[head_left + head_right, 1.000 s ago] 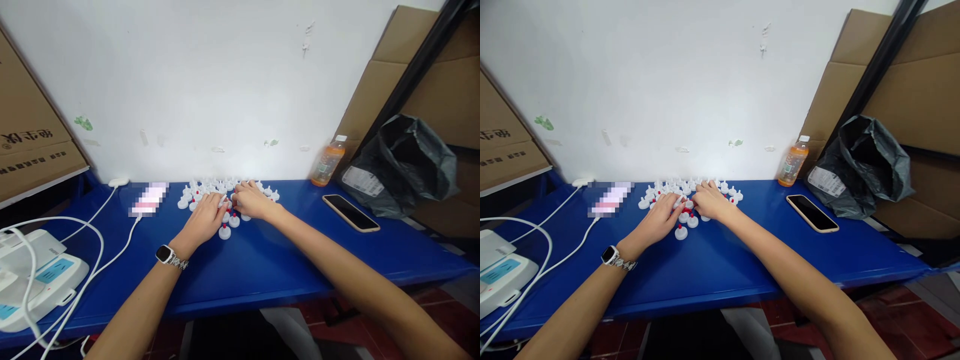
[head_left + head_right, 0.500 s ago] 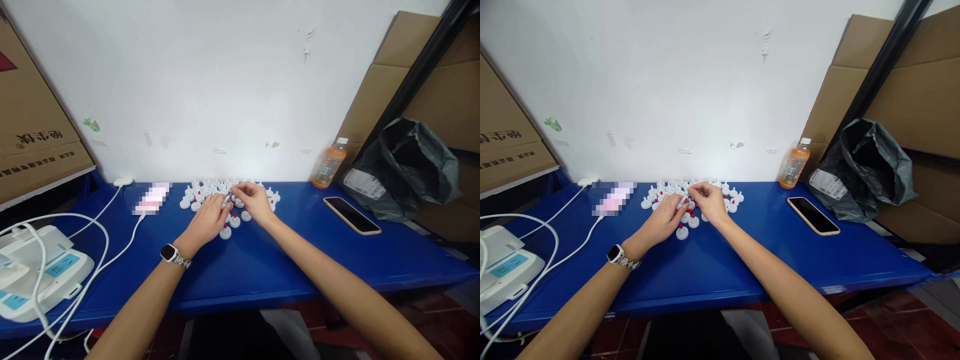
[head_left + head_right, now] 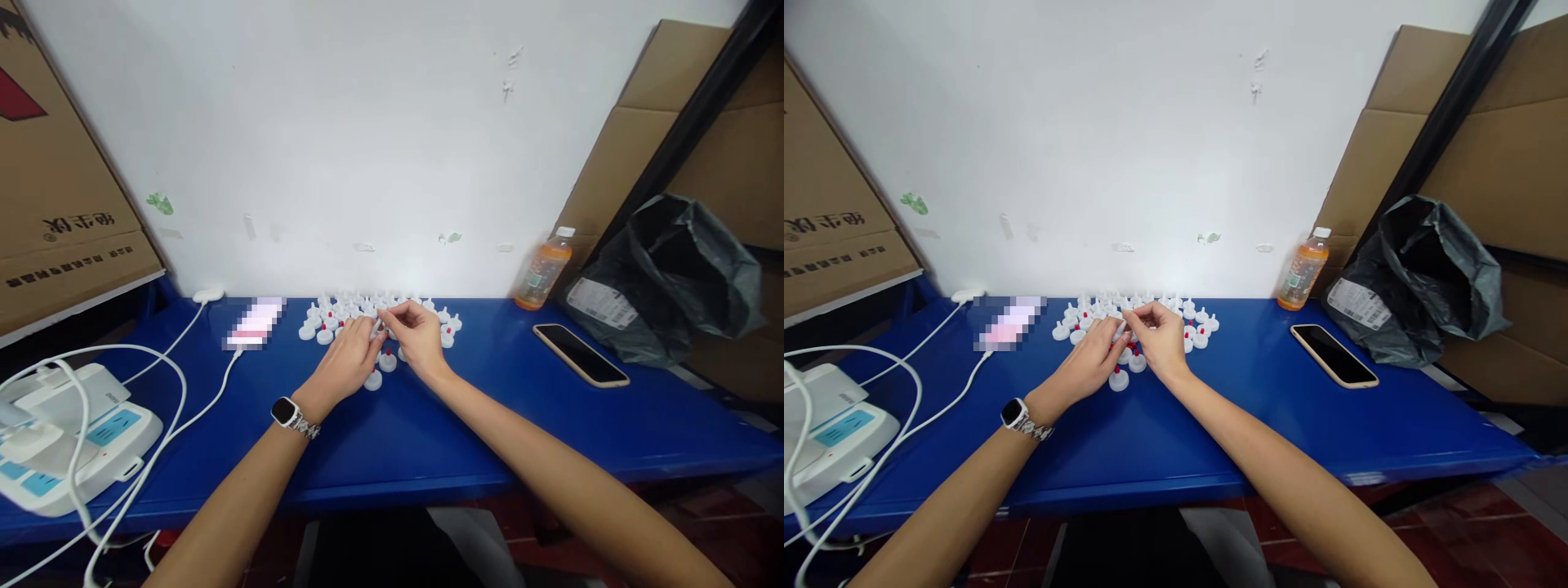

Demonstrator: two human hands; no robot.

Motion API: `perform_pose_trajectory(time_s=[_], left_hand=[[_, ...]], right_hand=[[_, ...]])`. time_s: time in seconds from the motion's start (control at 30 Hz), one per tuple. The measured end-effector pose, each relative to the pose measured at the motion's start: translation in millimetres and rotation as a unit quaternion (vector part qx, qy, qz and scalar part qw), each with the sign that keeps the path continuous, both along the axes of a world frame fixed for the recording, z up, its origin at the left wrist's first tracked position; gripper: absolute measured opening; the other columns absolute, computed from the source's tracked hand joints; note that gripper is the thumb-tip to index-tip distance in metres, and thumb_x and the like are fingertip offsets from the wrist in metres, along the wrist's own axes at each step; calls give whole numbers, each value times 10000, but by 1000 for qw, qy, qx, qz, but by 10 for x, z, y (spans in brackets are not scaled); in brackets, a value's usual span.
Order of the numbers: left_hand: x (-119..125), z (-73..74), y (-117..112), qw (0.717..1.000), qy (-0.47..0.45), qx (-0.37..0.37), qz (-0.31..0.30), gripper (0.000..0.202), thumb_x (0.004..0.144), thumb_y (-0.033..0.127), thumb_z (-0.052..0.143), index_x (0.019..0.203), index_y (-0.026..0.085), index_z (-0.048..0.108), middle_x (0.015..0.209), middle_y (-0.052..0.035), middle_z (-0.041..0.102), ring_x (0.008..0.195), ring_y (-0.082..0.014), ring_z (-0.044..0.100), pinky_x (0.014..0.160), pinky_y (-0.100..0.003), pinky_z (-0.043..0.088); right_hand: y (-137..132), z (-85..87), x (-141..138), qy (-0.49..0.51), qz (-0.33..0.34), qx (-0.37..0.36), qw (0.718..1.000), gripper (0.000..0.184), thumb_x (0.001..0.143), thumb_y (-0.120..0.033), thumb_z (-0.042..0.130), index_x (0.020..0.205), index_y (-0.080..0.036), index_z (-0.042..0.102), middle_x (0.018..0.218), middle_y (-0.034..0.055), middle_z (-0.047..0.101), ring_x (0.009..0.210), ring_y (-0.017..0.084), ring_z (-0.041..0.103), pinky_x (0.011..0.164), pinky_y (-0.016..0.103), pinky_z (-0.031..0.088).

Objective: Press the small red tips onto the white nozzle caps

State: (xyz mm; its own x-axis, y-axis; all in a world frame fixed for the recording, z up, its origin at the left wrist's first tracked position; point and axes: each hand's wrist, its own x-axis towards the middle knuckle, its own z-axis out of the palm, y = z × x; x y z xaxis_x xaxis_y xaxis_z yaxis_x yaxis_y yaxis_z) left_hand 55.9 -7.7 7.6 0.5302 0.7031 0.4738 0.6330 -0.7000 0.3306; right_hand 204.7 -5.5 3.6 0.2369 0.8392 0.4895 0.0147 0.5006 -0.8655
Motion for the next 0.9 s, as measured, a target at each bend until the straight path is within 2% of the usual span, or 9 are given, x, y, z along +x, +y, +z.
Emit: perform_pose_trajectory(time_s=[0.13,0.23,0.3,0.43,0.57,0.73,0.9], left_hand=[[18,-27,-10,999,-34,-3,-5,334,1043,373,314,1232,154,481,1160,-140,594,1094,-275,555,951,-476,490],[31,-57,-3,998,-57,9,-6,464,1039,366,327,1436,125,316,1348,-195,519,1250,-300,508,1049,-511,449],[38,-63,-2,998,-61,13,-5,538,1036,368,330,1493,102,229,1387,-223,486,1298,-317,481,1083,-527,425],[51,-47,-21,998,-63,12,-11,597,1038,390,317,1532,92,166,1301,-219,534,1223,-320,529,1048,-533,456],[50,-35,-39,997,-73,26,-22,596,1041,394,307,1551,134,139,1344,-209,512,1232,-324,522,1051,-543,452],[35,-22,-57,997,-65,22,-23,579,1041,378,311,1554,171,139,1381,-194,495,1262,-316,512,1062,-527,448],[51,-10,-64,997,-69,9,-20,583,1038,400,328,1550,176,162,1353,-185,527,1274,-305,516,1065,-516,446]], right_hand=[[-41,10,-23,-10,-48,16,999,239,766,-411,761,718,-196,670,687,10,679,653,154,610,666,291,503],[-87,28,-44,-19,-53,19,998,263,771,-436,755,718,-192,674,685,12,670,650,153,593,654,289,492],[-113,43,-56,-31,-55,26,998,305,794,-474,729,698,-193,658,671,10,656,649,151,580,656,289,486],[-129,81,-59,-46,-69,37,996,428,894,-544,586,647,-194,601,655,6,626,647,140,552,658,278,464],[-126,107,-49,-57,-79,34,995,461,920,-566,531,648,-196,575,646,-1,599,632,135,514,637,272,439],[-132,123,-46,-71,-46,21,996,497,885,-586,574,575,-214,462,589,-17,500,612,135,471,610,271,419],[-58,184,41,-65,15,-9,998,463,746,-594,727,605,-219,494,582,-20,539,554,123,466,540,266,400]])
